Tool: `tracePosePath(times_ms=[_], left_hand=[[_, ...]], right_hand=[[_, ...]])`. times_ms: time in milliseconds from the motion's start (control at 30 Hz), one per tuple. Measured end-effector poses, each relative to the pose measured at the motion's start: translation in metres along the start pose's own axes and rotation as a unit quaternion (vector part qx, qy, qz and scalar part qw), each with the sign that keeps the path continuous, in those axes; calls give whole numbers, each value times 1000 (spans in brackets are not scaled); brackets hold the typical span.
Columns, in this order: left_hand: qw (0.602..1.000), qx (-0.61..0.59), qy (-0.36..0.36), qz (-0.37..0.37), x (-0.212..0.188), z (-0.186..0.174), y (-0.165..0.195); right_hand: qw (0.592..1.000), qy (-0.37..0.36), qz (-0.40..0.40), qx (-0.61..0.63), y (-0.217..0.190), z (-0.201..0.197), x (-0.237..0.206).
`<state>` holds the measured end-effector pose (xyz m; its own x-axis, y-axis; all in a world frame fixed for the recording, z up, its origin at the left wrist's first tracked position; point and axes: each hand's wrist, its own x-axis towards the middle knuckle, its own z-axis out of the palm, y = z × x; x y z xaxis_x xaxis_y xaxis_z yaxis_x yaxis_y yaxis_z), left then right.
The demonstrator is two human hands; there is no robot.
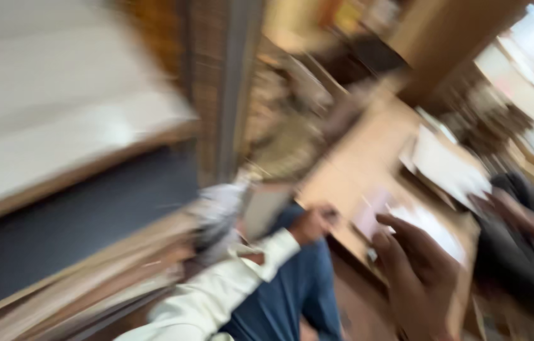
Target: The person sits on the floor and uses a hammer to drive nails into the edges of rectangular frames, securing a backing sheet. They repeatedly position the frame, hammer nails, and flip the frame to work on different sides.
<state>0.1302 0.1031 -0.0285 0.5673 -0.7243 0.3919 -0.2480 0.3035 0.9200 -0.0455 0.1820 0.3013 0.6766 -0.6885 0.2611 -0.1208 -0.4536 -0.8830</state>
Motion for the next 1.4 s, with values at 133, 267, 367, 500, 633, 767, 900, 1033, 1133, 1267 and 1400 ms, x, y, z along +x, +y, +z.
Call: tracePosePath(times_ms=[133, 267, 367, 500, 633, 767, 900, 1033, 1133, 1267, 1400], left_hand=[[984, 161, -77, -4, -30, -32, 24], [898, 368, -242, 9, -35, -57, 73], [726, 572, -352, 151, -30, -58, 103], [672, 584, -451, 66, -17, -66, 113], [636, 620, -454, 71, -6, -75, 97], [623, 631, -458, 65, -3, -83, 84], [624, 633, -452, 74, -3, -92, 80], [664, 601, -444, 37, -1, -86, 89], [829, 388, -401, 26, -8, -67, 112], [900, 68, -397, -165, -32, -23, 161], [806, -257, -337, -413, -49, 32, 179]], right_hand=[[978, 193, 74, -35, 74, -39, -64], [914, 382, 128, -51, 137, -75, -140], [827, 485, 157, -237, 160, -102, -207], [657, 533, 180, -502, 161, -131, -304], [551, 548, 262, -572, 146, -144, -371], [565, 493, 383, -539, 138, -151, -402], [580, 477, 411, -517, 135, -150, -405], [549, 495, 341, -581, 121, -146, -382], [582, 545, 233, -558, 105, -138, -348], [701, 442, 123, -546, 104, -120, -277], [835, 278, -25, -473, 136, -84, -181]])
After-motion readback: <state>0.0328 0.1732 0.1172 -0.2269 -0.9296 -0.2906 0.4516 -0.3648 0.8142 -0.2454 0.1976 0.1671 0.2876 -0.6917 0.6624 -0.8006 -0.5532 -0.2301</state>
